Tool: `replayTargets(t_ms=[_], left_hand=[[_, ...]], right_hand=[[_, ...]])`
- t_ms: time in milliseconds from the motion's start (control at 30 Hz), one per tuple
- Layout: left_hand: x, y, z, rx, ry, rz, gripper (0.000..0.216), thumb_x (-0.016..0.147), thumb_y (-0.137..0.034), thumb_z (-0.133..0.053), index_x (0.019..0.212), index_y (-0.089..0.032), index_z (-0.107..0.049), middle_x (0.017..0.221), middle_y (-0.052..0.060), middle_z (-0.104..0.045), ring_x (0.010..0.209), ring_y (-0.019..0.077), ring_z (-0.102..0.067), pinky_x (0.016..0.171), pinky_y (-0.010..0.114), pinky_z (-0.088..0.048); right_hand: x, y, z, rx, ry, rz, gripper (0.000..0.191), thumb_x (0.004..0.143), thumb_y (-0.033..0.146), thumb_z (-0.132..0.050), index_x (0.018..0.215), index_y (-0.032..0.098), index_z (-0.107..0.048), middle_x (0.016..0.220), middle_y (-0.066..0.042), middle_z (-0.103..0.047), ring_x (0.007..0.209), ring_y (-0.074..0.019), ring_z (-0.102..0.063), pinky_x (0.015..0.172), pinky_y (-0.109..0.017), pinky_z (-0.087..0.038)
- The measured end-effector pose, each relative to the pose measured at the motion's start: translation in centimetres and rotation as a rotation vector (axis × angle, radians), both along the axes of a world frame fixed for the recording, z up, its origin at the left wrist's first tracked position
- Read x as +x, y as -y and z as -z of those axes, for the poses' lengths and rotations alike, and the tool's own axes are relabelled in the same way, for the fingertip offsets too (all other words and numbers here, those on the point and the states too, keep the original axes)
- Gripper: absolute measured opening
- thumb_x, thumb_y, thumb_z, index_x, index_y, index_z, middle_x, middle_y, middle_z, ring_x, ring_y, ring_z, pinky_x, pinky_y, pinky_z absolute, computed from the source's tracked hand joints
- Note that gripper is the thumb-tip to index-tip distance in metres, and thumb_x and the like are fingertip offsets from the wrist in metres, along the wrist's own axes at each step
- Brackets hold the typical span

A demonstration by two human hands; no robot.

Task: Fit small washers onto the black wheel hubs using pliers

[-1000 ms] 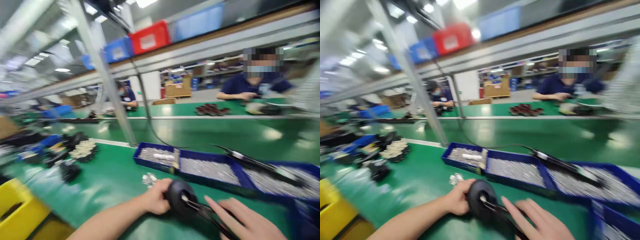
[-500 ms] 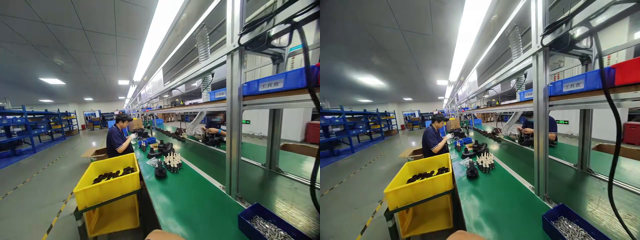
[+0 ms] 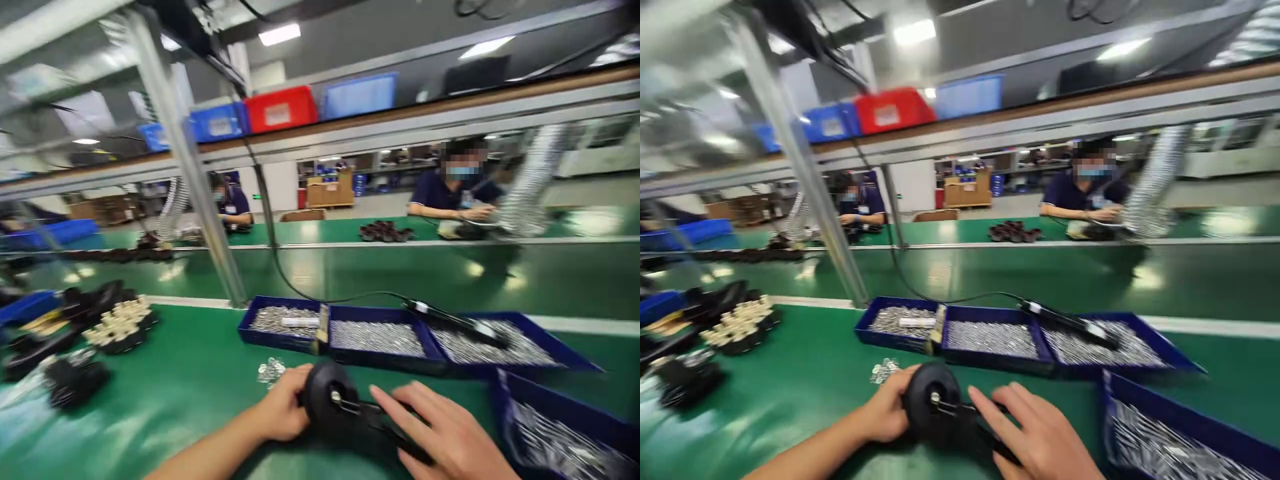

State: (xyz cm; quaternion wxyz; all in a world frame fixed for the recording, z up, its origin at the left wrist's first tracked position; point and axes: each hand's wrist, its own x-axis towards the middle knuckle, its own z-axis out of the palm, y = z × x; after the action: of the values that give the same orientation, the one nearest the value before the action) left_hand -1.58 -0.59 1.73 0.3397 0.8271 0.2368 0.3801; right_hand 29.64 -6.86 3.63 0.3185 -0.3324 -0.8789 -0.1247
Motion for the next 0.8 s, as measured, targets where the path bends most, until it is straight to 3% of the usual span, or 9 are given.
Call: replayTargets(t_ms=[100, 333, 633, 800], left_hand=[[-0.7, 0.3, -0.7, -0.056, -0.023, -0.013, 0.025, 0.099, -0.041, -0.07, 0.095, -0.018, -0.08, 0.1, 0.01, -0.08, 0.093, 0.0217, -0.068, 0.09, 0.033, -0.053], [-0.7, 0.4, -0.7, -0.059, -0.059, -0.056, 0.023, 0.097, -0.038, -0.074, 0.087, -0.018, -0.075, 0.086, 0.006, -0.075, 0.081, 0.0191, -0.063, 0.092, 0.036, -0.053], [-0.7, 0.8, -1.9, -0.041, -0.13, -0.057, 0.02, 0.1, -0.033, -0.068, 0.092, -0.018, -0.078, 0.1, 0.01, -0.079, 0.089, 0.0221, -0.067, 0.086, 0.036, -0.055], [-0.7, 1.0, -2.0, -0.023, -0.169, -0.098, 0.024, 0.101, -0.037, -0.066, 0.091, -0.019, -0.078, 0.096, 0.01, -0.079, 0.088, 0.0234, -0.069, 0.086, 0.038, -0.058]], right_hand=[[-0.5, 0.2, -0.8, -0.078, 0.021, -0.004, 0.07, 0.086, 0.01, -0.055, 0.155, 0.018, -0.056, 0.115, -0.015, -0.072, 0.095, -0.0309, -0.071, 0.076, -0.044, -0.063], [-0.8, 0.1, -1.3, -0.129, 0.041, -0.028, 0.073, 0.086, 0.012, -0.059, 0.158, 0.017, -0.051, 0.115, -0.016, -0.069, 0.092, -0.0286, -0.063, 0.074, -0.043, -0.057], [-0.9, 0.4, -1.8, -0.119, 0.053, -0.003, 0.069, 0.086, 0.009, -0.06, 0.154, 0.017, -0.055, 0.112, -0.015, -0.068, 0.09, -0.0277, -0.06, 0.072, -0.041, -0.053], [-0.8, 0.5, -2.0, -0.134, 0.043, 0.0, 0.07, 0.085, 0.011, -0.062, 0.154, 0.016, -0.056, 0.112, -0.014, -0.068, 0.09, -0.027, -0.06, 0.073, -0.04, -0.053]])
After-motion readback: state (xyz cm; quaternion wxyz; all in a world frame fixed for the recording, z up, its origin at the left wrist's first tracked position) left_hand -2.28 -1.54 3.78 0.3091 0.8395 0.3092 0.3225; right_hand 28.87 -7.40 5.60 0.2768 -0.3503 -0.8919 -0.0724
